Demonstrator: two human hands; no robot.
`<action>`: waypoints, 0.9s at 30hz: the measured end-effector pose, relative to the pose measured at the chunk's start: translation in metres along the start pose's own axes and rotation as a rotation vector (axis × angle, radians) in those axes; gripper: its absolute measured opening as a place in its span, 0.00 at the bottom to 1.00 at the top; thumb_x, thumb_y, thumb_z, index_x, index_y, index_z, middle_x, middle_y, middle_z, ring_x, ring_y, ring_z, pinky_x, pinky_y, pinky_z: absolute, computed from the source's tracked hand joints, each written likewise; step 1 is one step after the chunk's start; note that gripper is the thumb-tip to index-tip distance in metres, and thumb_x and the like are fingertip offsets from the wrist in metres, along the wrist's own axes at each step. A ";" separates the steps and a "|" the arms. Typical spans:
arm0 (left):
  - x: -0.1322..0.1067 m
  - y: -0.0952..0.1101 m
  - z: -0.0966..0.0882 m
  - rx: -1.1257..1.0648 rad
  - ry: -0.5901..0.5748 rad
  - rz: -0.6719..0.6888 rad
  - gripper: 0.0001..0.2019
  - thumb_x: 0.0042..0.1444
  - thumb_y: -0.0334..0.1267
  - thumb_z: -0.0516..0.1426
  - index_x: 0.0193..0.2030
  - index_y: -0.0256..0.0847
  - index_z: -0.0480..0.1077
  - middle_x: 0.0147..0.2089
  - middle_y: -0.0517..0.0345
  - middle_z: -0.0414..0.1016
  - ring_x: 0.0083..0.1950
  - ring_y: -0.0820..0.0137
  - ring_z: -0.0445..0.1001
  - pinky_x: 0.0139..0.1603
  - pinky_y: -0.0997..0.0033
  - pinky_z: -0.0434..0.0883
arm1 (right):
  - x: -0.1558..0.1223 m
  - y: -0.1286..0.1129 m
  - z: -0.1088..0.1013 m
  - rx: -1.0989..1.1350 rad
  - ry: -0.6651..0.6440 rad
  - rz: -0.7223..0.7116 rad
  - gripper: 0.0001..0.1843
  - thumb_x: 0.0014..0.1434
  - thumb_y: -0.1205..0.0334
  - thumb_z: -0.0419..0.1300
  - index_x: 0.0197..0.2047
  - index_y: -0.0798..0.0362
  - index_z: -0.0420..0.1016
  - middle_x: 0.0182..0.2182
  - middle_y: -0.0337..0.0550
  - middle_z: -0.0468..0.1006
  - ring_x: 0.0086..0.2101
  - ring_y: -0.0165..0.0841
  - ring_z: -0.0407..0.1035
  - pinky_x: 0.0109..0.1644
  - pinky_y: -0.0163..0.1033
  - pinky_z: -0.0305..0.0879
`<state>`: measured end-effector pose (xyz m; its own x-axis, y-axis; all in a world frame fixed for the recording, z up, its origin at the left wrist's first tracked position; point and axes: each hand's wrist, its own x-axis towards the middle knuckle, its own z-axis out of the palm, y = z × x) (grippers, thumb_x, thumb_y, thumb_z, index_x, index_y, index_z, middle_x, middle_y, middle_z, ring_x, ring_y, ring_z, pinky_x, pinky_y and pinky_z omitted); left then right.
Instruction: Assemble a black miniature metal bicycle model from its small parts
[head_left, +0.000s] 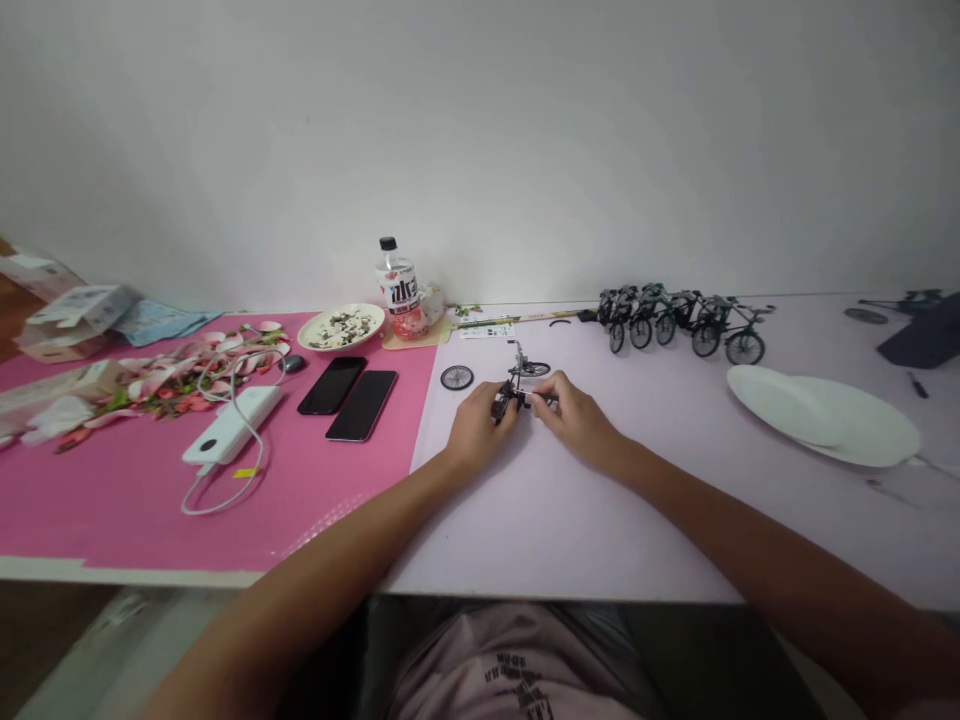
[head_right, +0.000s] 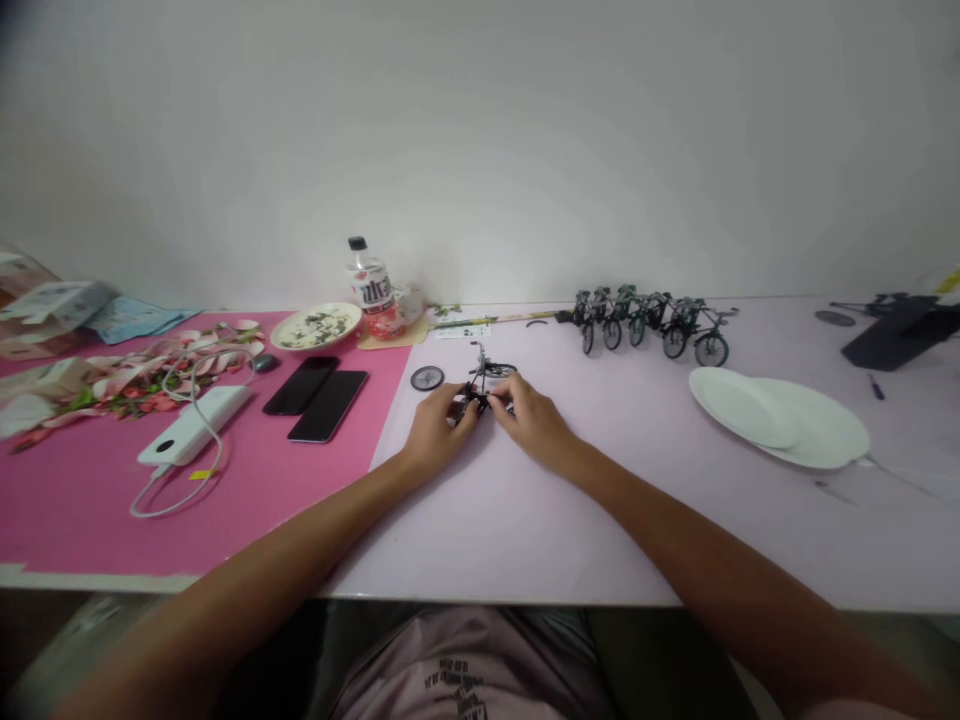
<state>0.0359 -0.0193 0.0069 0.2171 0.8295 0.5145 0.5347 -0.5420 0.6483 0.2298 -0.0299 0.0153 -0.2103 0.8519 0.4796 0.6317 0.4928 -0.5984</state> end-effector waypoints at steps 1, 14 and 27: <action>0.000 0.000 0.000 0.007 0.003 0.011 0.11 0.65 0.38 0.57 0.52 0.40 0.74 0.47 0.50 0.80 0.37 0.69 0.78 0.42 0.69 0.75 | 0.000 0.000 0.000 -0.005 -0.001 0.007 0.09 0.70 0.52 0.55 0.41 0.47 0.63 0.33 0.41 0.80 0.30 0.36 0.74 0.34 0.40 0.67; -0.001 -0.002 0.001 0.024 0.010 0.034 0.12 0.66 0.38 0.57 0.53 0.41 0.73 0.50 0.49 0.80 0.43 0.66 0.80 0.46 0.68 0.76 | -0.002 -0.007 -0.003 0.045 -0.012 0.025 0.11 0.70 0.49 0.54 0.42 0.47 0.63 0.36 0.41 0.80 0.31 0.35 0.74 0.35 0.39 0.68; -0.003 0.001 -0.001 0.085 0.001 0.062 0.12 0.66 0.37 0.56 0.54 0.43 0.72 0.50 0.49 0.80 0.44 0.65 0.80 0.47 0.67 0.76 | -0.004 -0.008 -0.001 0.007 -0.033 0.028 0.14 0.72 0.49 0.50 0.36 0.46 0.60 0.24 0.36 0.74 0.23 0.34 0.68 0.31 0.38 0.62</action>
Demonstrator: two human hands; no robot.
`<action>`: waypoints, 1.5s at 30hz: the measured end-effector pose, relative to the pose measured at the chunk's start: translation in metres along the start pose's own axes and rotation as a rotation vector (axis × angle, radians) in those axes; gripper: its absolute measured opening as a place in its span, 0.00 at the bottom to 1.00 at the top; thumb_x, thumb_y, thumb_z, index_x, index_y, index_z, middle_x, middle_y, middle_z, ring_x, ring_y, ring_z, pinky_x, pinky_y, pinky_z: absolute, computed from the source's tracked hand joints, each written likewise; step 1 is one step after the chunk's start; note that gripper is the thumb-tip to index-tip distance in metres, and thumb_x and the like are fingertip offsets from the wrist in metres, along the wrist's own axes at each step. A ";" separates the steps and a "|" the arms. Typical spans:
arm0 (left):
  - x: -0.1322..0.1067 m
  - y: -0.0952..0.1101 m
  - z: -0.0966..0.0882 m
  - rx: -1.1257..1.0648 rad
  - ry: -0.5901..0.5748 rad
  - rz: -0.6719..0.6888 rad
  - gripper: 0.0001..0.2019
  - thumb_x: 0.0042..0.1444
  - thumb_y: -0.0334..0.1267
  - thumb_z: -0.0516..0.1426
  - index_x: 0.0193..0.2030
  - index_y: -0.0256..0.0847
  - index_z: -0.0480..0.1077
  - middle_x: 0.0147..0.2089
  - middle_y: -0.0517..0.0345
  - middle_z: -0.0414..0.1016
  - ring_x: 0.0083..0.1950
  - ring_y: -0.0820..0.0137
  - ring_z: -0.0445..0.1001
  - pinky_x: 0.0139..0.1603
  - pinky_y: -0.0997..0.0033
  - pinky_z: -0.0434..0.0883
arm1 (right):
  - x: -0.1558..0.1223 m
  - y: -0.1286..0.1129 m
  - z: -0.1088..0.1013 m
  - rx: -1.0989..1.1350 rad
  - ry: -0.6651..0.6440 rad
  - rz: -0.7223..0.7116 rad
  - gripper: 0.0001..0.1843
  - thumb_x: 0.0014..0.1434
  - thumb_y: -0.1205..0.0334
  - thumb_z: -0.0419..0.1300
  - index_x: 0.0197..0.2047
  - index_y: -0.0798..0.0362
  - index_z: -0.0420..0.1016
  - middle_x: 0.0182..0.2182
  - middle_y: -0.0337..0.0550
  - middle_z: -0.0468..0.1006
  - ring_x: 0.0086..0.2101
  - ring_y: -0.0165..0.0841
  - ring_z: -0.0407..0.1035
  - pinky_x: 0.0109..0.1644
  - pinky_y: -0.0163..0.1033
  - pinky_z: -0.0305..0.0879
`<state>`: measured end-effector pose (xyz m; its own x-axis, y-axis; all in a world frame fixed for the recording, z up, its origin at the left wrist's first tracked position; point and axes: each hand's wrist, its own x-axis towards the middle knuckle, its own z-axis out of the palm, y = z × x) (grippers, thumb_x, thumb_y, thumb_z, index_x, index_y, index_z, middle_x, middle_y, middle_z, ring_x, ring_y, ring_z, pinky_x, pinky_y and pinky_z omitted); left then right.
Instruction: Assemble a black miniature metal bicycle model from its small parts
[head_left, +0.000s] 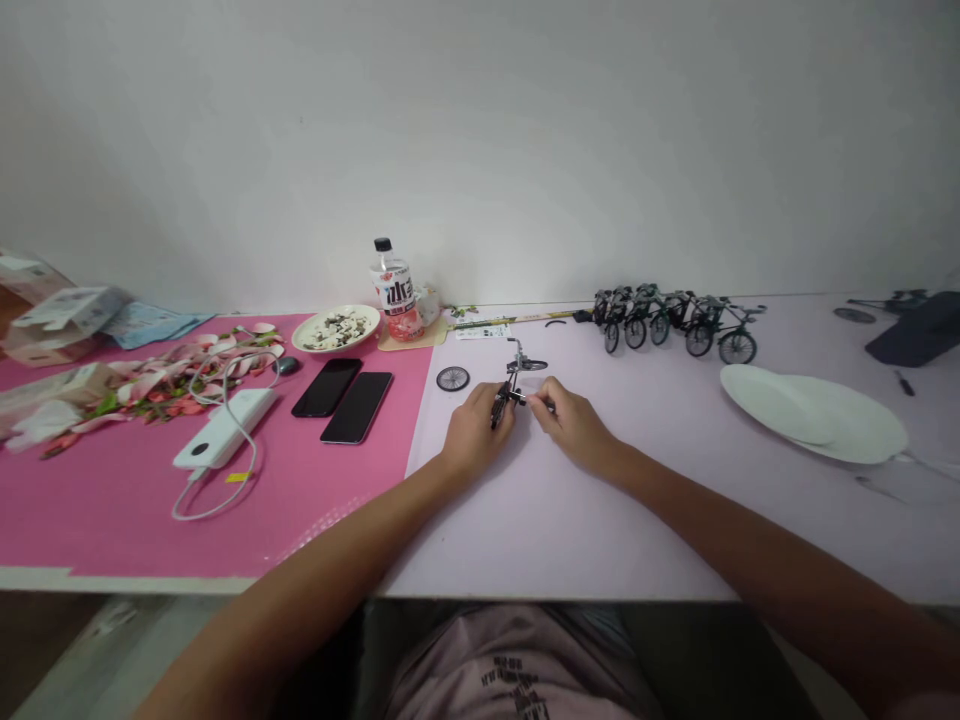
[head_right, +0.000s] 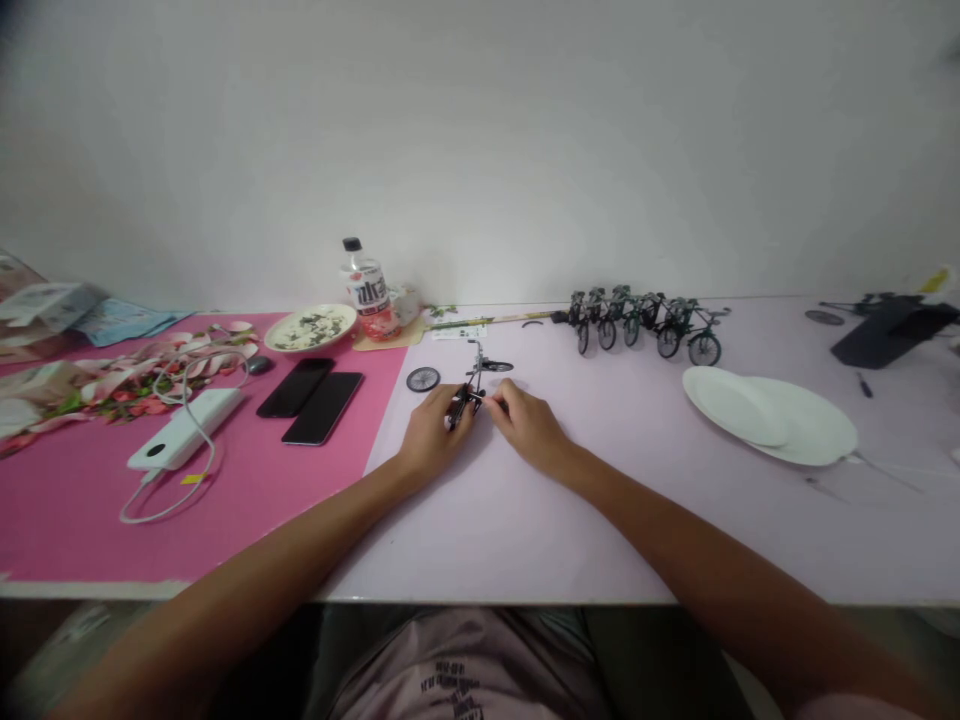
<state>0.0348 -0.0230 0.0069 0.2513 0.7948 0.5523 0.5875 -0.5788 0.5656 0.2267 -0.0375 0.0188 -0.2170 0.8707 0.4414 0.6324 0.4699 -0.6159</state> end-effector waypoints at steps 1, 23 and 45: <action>0.000 0.001 0.000 0.005 0.003 0.002 0.12 0.66 0.37 0.56 0.55 0.43 0.72 0.51 0.49 0.80 0.44 0.65 0.80 0.47 0.67 0.76 | 0.000 -0.001 0.000 0.014 -0.001 0.006 0.14 0.72 0.49 0.50 0.36 0.46 0.60 0.24 0.35 0.74 0.23 0.34 0.68 0.31 0.38 0.62; 0.002 -0.002 -0.003 -0.075 0.044 0.046 0.11 0.66 0.37 0.56 0.51 0.41 0.76 0.48 0.48 0.81 0.47 0.64 0.80 0.50 0.66 0.76 | -0.003 -0.017 0.008 0.553 -0.104 0.267 0.30 0.68 0.31 0.50 0.29 0.49 0.66 0.13 0.31 0.62 0.19 0.33 0.67 0.27 0.39 0.66; 0.020 -0.003 -0.009 -0.747 0.052 -0.494 0.19 0.47 0.42 0.71 0.41 0.38 0.71 0.47 0.49 0.82 0.36 0.68 0.82 0.36 0.71 0.78 | 0.026 0.082 0.000 -0.125 0.173 0.132 0.08 0.60 0.56 0.65 0.35 0.48 0.85 0.38 0.49 0.82 0.48 0.48 0.66 0.57 0.55 0.63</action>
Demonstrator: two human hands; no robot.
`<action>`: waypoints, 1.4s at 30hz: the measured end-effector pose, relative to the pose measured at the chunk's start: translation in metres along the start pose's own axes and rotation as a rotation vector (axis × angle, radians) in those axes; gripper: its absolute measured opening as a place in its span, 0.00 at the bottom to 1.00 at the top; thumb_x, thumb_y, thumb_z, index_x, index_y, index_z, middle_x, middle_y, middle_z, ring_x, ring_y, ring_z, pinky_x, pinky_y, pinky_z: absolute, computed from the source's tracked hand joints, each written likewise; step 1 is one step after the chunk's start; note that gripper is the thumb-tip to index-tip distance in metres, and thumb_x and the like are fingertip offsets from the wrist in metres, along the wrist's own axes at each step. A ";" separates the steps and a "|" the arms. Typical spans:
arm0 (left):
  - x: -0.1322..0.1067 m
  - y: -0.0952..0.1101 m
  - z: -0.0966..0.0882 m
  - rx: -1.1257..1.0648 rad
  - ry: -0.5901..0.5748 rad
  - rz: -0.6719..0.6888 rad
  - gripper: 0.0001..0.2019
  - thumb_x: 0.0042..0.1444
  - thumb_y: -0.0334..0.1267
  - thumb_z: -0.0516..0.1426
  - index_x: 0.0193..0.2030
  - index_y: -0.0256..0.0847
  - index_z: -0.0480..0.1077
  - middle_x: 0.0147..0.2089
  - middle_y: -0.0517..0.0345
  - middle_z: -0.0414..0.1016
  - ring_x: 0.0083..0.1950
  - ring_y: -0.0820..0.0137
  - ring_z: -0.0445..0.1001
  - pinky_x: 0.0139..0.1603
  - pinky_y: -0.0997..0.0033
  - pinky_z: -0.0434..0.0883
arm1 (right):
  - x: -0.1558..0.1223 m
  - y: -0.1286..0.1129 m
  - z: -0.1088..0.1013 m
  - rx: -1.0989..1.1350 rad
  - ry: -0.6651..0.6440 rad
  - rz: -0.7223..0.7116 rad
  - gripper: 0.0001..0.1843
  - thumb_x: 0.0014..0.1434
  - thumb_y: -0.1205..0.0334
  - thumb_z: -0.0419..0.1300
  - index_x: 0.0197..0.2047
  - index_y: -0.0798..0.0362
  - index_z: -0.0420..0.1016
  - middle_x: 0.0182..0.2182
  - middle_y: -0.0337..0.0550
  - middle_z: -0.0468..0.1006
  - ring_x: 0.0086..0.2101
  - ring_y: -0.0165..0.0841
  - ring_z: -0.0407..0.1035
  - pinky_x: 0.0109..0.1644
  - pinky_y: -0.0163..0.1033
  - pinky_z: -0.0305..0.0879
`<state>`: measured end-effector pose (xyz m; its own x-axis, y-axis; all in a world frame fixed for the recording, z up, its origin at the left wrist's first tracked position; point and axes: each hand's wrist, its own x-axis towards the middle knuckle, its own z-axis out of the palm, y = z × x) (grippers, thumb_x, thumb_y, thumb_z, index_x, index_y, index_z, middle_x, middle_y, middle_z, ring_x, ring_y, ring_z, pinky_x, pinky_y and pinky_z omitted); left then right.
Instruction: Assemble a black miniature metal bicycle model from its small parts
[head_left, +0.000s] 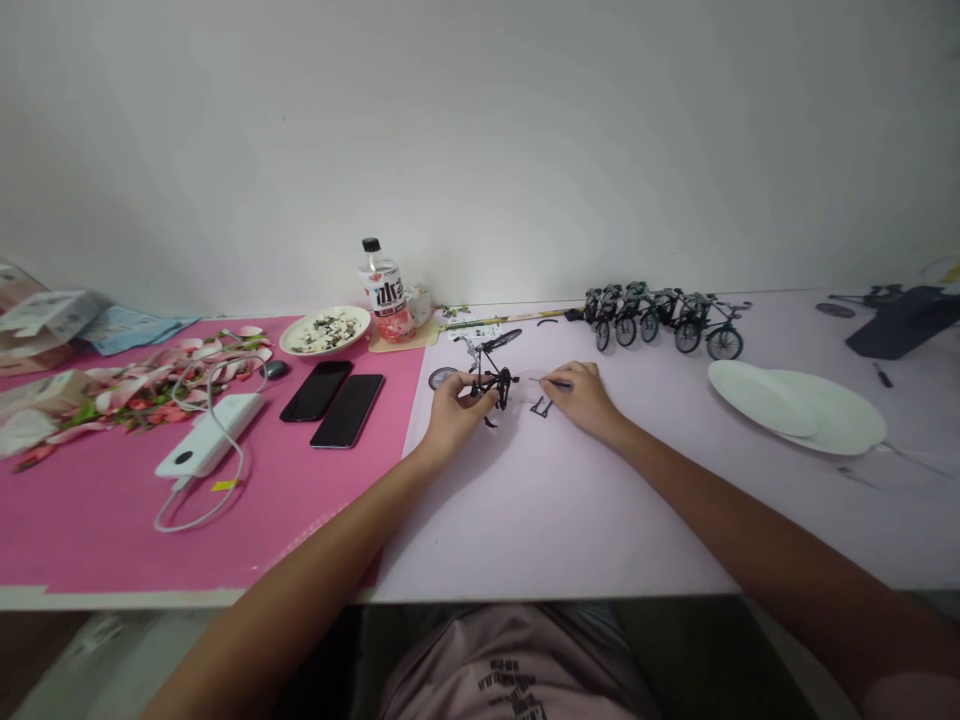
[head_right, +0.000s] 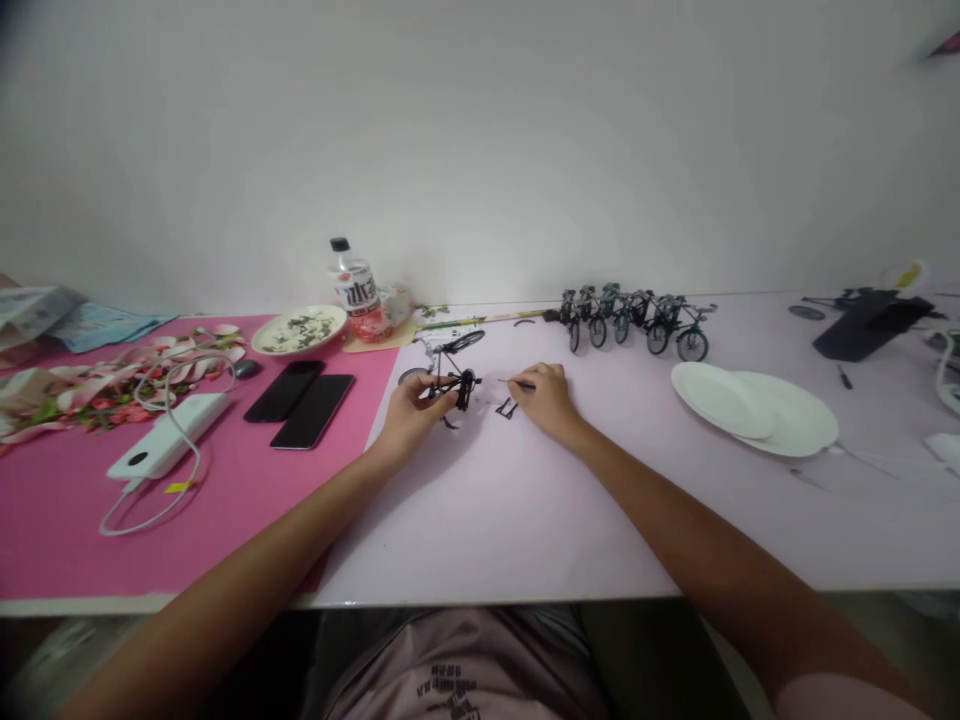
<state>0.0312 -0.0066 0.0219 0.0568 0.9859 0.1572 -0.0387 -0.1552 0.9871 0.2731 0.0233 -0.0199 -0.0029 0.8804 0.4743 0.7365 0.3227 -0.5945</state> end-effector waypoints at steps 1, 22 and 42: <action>-0.001 -0.001 0.001 0.010 -0.012 0.021 0.19 0.48 0.42 0.70 0.41 0.38 0.70 0.48 0.49 0.82 0.36 0.69 0.82 0.35 0.71 0.78 | 0.000 0.002 0.001 -0.006 -0.006 -0.008 0.08 0.60 0.56 0.65 0.35 0.47 0.85 0.38 0.49 0.82 0.49 0.49 0.66 0.57 0.56 0.63; -0.017 0.001 0.002 0.331 -0.184 0.427 0.09 0.63 0.42 0.61 0.44 0.41 0.68 0.49 0.46 0.81 0.49 0.63 0.83 0.50 0.64 0.79 | -0.019 -0.039 -0.002 0.443 -0.139 -0.050 0.17 0.73 0.48 0.52 0.56 0.44 0.76 0.52 0.46 0.77 0.54 0.41 0.72 0.62 0.52 0.67; -0.014 0.002 0.001 0.548 -0.081 0.379 0.10 0.62 0.43 0.61 0.46 0.43 0.77 0.40 0.55 0.84 0.37 0.67 0.79 0.41 0.69 0.75 | -0.020 -0.046 0.001 0.401 -0.030 -0.051 0.12 0.64 0.52 0.63 0.48 0.47 0.79 0.46 0.47 0.79 0.43 0.40 0.75 0.49 0.48 0.74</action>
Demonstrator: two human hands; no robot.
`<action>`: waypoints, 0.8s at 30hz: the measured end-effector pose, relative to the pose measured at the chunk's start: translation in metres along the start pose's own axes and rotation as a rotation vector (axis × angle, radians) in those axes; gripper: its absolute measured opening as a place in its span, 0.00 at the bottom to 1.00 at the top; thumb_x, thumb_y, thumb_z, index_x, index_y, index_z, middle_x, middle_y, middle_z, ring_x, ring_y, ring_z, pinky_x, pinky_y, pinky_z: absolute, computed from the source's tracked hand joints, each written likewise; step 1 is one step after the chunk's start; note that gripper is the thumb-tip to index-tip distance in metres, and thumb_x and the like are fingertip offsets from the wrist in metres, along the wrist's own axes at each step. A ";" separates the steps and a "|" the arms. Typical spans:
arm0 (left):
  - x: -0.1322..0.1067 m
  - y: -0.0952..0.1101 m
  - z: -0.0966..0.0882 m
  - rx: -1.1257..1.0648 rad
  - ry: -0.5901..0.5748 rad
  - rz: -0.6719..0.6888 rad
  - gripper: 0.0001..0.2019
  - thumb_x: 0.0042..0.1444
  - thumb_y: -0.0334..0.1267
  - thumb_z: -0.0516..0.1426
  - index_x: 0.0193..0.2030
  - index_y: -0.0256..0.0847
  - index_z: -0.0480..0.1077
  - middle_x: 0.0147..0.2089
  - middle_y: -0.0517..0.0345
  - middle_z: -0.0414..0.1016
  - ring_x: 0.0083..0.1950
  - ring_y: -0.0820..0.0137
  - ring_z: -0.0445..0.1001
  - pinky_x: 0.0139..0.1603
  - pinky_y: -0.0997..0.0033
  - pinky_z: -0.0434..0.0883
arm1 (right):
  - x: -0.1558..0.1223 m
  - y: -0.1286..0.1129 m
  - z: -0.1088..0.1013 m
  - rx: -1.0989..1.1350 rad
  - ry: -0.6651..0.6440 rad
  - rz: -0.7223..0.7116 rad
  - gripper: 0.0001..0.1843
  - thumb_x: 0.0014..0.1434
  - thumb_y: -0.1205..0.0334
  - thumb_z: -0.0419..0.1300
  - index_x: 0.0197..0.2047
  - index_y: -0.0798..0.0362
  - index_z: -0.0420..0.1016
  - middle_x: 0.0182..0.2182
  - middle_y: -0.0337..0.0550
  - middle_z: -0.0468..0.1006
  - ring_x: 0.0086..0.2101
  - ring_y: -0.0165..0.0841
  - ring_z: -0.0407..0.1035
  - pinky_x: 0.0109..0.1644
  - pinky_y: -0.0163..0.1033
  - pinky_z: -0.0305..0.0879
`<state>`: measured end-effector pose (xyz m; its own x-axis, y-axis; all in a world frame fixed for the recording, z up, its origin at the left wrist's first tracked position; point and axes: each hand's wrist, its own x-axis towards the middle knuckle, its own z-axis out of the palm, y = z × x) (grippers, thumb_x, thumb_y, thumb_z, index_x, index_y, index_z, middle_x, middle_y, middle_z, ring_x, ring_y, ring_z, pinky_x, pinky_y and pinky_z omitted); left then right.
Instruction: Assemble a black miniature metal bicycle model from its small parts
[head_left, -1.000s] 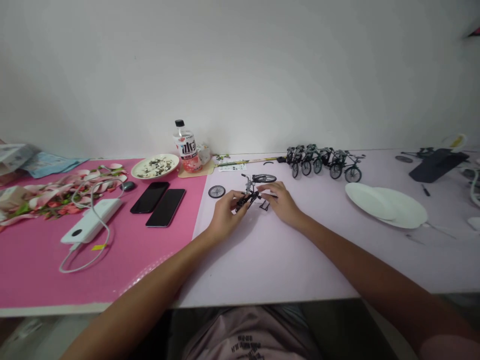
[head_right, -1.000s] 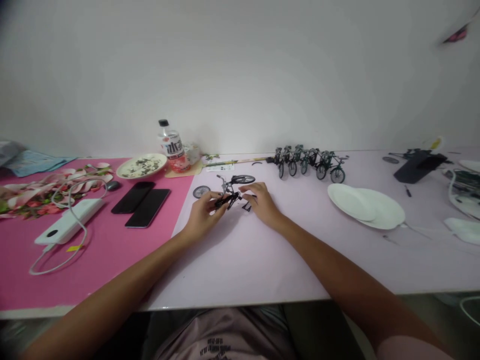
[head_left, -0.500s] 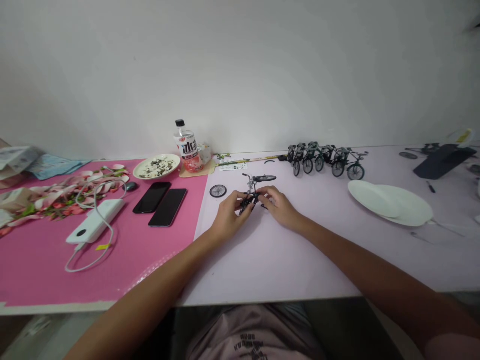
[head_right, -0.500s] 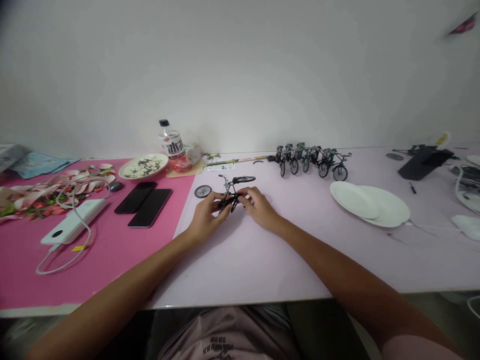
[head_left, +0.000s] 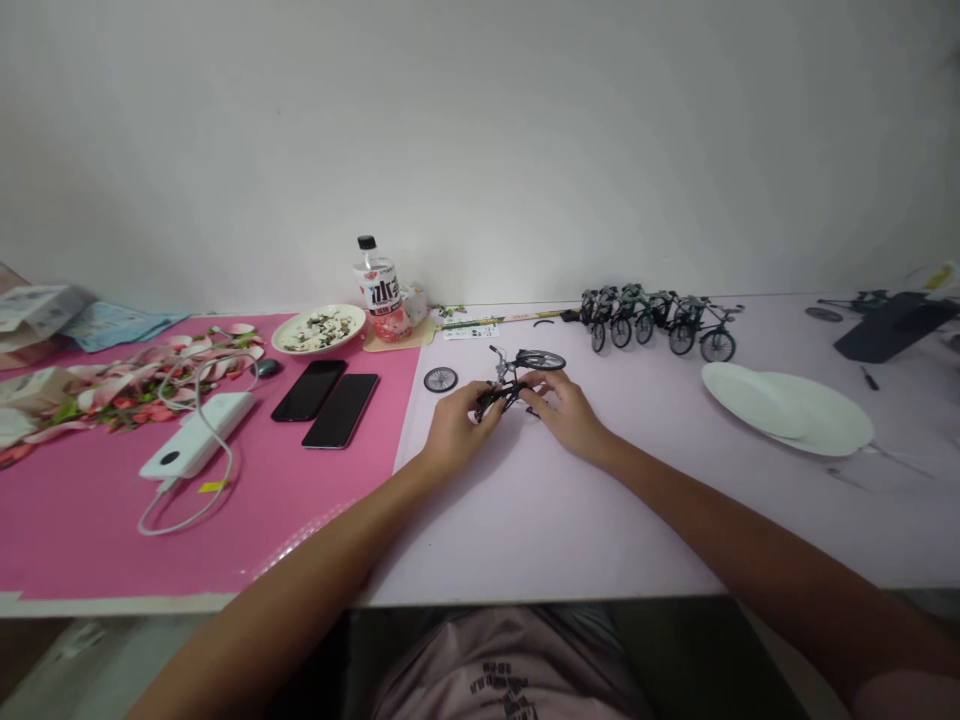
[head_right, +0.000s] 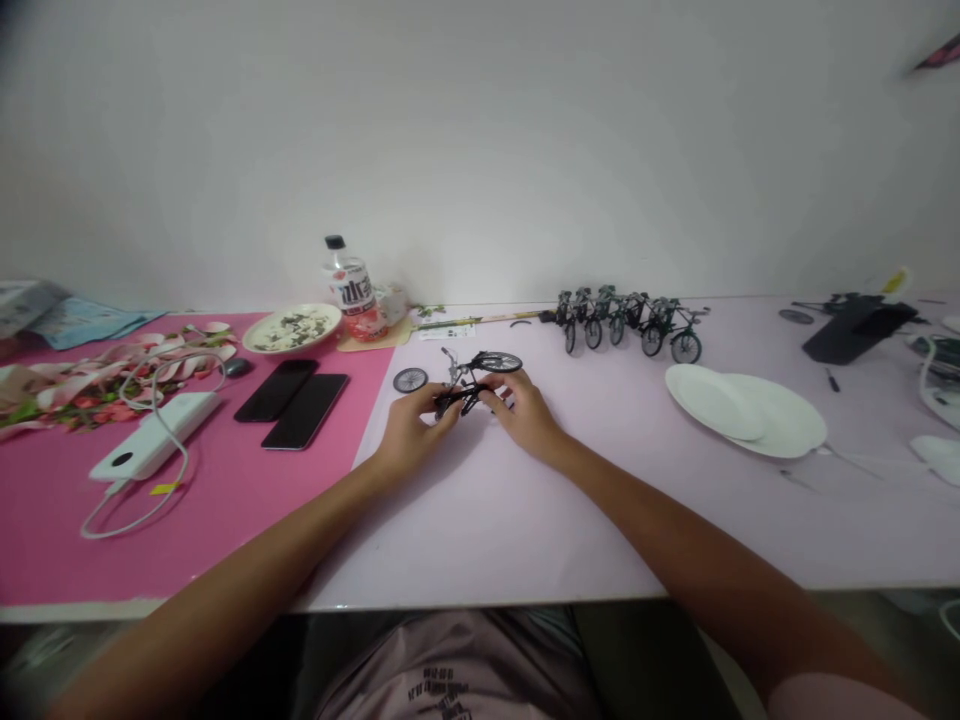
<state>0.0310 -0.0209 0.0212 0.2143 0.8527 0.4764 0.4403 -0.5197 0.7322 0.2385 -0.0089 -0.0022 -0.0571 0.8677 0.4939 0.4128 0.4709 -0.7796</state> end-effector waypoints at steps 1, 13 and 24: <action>0.001 -0.001 -0.001 -0.006 -0.005 -0.002 0.10 0.63 0.44 0.61 0.46 0.42 0.78 0.40 0.55 0.84 0.37 0.67 0.79 0.40 0.69 0.75 | 0.000 0.000 0.000 0.008 0.005 0.008 0.12 0.64 0.52 0.63 0.47 0.47 0.79 0.46 0.47 0.79 0.43 0.40 0.75 0.49 0.48 0.74; 0.002 -0.001 -0.002 -0.092 -0.009 0.004 0.13 0.62 0.47 0.62 0.46 0.41 0.81 0.41 0.52 0.84 0.39 0.64 0.81 0.45 0.65 0.79 | -0.003 -0.002 0.001 -0.011 0.024 0.021 0.17 0.65 0.50 0.62 0.53 0.47 0.76 0.49 0.49 0.78 0.44 0.39 0.74 0.50 0.48 0.74; 0.001 -0.007 0.001 -0.032 0.004 0.051 0.13 0.63 0.47 0.62 0.45 0.42 0.81 0.40 0.52 0.83 0.38 0.65 0.80 0.44 0.66 0.78 | -0.004 -0.008 0.001 0.024 0.014 0.054 0.15 0.66 0.48 0.60 0.50 0.47 0.77 0.47 0.47 0.79 0.44 0.40 0.73 0.49 0.48 0.73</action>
<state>0.0291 -0.0161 0.0165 0.2327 0.8246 0.5156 0.4007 -0.5643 0.7218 0.2342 -0.0163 0.0017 -0.0226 0.8898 0.4557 0.3931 0.4270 -0.8143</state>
